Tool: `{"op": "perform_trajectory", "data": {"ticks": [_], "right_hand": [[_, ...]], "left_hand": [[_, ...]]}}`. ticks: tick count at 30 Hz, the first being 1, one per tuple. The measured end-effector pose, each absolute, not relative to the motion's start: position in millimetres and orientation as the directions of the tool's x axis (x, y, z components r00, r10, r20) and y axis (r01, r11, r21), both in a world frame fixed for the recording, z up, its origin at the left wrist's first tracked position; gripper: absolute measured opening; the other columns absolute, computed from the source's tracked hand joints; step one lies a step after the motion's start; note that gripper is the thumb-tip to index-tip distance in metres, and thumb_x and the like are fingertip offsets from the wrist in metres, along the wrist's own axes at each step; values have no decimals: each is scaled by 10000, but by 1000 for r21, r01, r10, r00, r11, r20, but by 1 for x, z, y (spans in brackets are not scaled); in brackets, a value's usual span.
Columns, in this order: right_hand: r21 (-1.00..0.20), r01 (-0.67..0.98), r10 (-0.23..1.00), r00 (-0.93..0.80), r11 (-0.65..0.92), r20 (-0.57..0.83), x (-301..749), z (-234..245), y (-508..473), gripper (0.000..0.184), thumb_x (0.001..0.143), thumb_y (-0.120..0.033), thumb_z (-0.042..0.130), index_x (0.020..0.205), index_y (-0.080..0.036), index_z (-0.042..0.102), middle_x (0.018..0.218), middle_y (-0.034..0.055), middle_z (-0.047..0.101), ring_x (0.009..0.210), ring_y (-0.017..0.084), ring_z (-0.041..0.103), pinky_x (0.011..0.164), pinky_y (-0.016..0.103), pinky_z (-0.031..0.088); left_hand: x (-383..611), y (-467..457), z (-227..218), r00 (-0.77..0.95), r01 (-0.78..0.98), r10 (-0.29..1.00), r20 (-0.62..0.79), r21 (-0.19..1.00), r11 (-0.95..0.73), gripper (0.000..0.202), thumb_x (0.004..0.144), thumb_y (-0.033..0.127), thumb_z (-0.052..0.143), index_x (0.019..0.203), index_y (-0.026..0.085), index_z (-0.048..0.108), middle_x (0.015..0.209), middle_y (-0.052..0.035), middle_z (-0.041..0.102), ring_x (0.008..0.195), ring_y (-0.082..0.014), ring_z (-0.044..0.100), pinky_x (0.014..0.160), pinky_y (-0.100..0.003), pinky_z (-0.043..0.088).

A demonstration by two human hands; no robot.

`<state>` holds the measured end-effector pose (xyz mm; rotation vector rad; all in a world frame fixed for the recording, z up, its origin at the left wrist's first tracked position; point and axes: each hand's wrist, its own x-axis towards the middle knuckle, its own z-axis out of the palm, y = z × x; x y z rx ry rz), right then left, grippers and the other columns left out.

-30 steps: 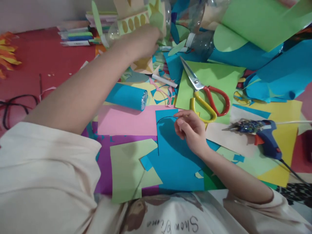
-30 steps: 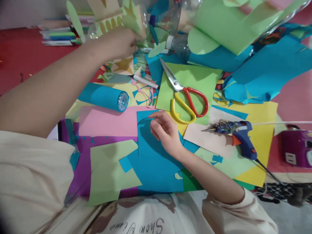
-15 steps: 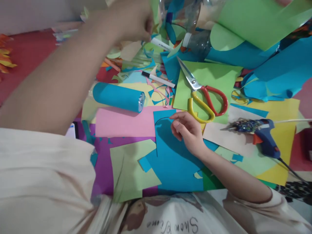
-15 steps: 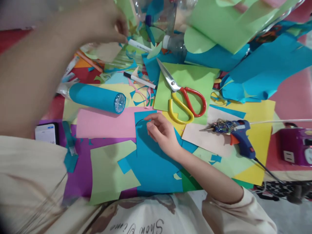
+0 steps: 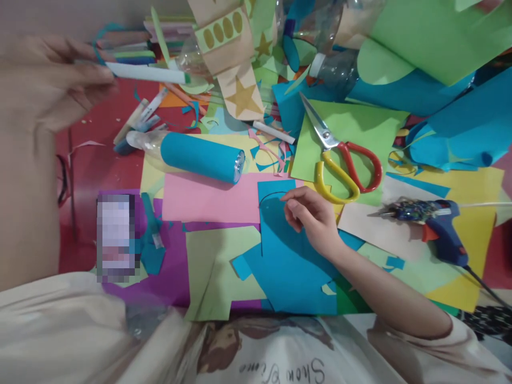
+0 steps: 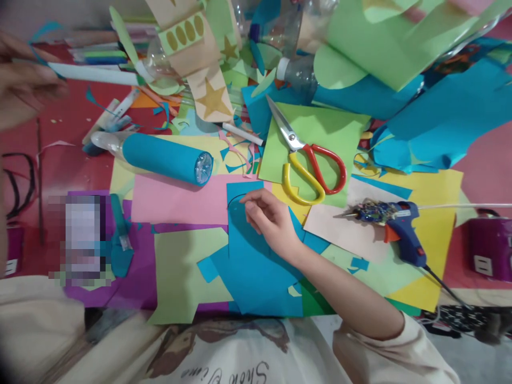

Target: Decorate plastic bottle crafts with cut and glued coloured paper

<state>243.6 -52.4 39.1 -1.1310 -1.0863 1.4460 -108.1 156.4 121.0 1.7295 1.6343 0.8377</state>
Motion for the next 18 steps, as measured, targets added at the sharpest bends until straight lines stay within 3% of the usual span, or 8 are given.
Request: {"op": "perform_trajectory", "data": {"ticks": [2,4,6,9,11,14,18], "right_hand": [[-980,-141,986,-101,-144,-130,243,40,-52,254,890,-437,598,851,-186,606,548,-59,519,382,44,399,362,186,309],[-981,-124,985,-104,-149,-137,243,41,-52,277,882,-460,598,844,-186,603,544,-60,515,380,45,395,363,190,312],[-982,-111,984,-107,-154,-143,243,41,-52,290,878,-473,596,841,-185,601,545,-59,516,380,45,394,364,195,315],[-983,-103,984,-108,-152,-141,243,41,-52,291,884,-473,586,840,-186,603,544,-58,519,382,46,399,368,199,319],[-983,-108,984,-112,-151,-139,243,41,-52,278,886,-460,587,838,-186,603,545,-57,521,382,45,401,370,198,317],[-981,-122,983,-120,-154,-139,243,40,-51,262,888,-441,589,835,-184,600,551,-55,522,386,45,402,377,197,314],[-980,-122,982,-122,-156,-141,244,41,-50,273,885,-452,587,834,-184,594,554,-55,519,389,48,404,379,200,315]], "left_hand": [[-110,145,115,-57,435,998,-15,900,39,168,849,23,643,988,115,658,644,131,610,663,32,568,1138,-490,418],[-106,137,107,-218,407,975,-49,903,137,180,857,-36,595,923,121,653,611,123,596,650,21,582,1096,-429,478],[-101,132,97,-344,504,937,-60,830,238,158,841,-29,618,919,102,661,606,115,584,637,8,587,1047,-396,520],[-95,131,85,-391,587,919,-51,756,291,183,752,13,726,919,76,688,611,103,591,598,-29,550,1026,-486,518],[-94,130,82,-407,642,912,-38,699,316,212,725,29,748,923,88,698,647,89,610,613,-42,523,1017,-484,512],[-97,128,87,-359,760,932,-47,565,321,233,775,117,716,1007,134,700,811,55,688,689,-69,541,1002,-421,515],[-100,126,98,-252,883,964,-85,388,265,384,780,190,702,1160,199,645,1086,44,696,926,-145,594,1050,-446,490]]}}
